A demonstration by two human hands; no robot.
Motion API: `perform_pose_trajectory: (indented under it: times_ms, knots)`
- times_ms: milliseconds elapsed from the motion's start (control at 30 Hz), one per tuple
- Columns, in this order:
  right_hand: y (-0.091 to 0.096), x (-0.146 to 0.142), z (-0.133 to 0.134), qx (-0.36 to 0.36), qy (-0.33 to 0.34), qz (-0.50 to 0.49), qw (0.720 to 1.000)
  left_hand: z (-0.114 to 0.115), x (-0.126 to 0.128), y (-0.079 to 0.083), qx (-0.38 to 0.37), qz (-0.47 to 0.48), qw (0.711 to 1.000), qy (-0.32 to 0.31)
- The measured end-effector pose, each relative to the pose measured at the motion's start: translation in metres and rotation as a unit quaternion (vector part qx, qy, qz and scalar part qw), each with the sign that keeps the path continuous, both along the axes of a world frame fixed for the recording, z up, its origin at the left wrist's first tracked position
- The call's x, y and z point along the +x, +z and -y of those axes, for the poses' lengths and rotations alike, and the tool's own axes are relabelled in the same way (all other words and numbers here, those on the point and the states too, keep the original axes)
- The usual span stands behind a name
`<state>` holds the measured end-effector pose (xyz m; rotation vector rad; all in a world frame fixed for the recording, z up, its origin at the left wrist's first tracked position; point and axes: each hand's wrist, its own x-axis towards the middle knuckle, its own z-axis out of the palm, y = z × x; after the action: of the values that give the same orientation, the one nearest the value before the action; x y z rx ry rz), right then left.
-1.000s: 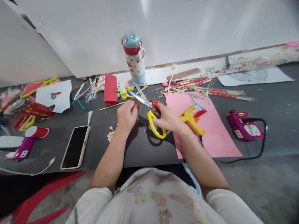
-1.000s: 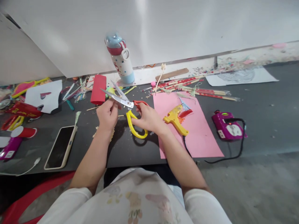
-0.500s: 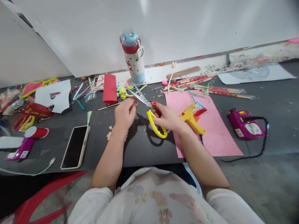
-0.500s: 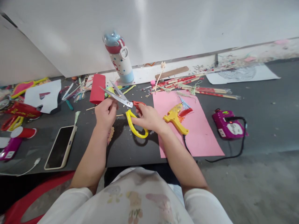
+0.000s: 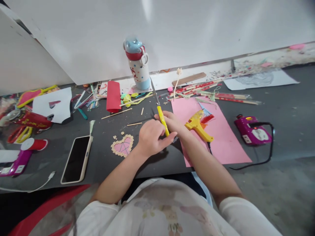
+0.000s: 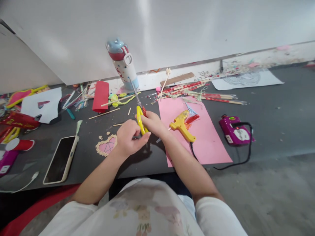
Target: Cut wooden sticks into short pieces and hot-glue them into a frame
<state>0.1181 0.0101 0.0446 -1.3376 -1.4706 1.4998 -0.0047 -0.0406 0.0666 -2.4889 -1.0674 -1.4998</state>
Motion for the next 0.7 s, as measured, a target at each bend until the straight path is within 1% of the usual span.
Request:
perform_pose_trajectory:
  times_ms: [133,267,367,433,533,600,700]
  knots:
    - [0.002,-0.001,0.0,-0.011,0.009,-0.015,1.0,0.0,0.005,-0.003,-0.004,0.028,1.0,0.001]
    - [0.001,-0.003,0.001,0.005,0.027,-0.003,1.0,0.0,0.003,0.002,-0.008,0.067,0.998,0.015]
    - [-0.001,-0.004,0.002,-0.001,0.041,-0.007,0.999,0.001,0.004,0.004,-0.027,0.091,0.995,0.02]
    - [-0.003,-0.003,0.002,-0.003,0.044,-0.01,0.999,0.001,0.007,0.004,-0.038,0.095,0.995,0.012]
    - [-0.003,0.0,0.002,0.013,0.051,-0.026,0.998,-0.001,0.012,0.004,-0.051,0.101,0.994,-0.006]
    - [-0.001,0.003,0.002,0.019,0.055,-0.032,0.998,-0.003,0.015,0.003,-0.057,0.105,0.993,-0.019]
    - [0.004,0.006,0.002,0.016,0.058,-0.015,0.998,-0.005,0.017,0.004,-0.058,0.098,0.993,-0.029]
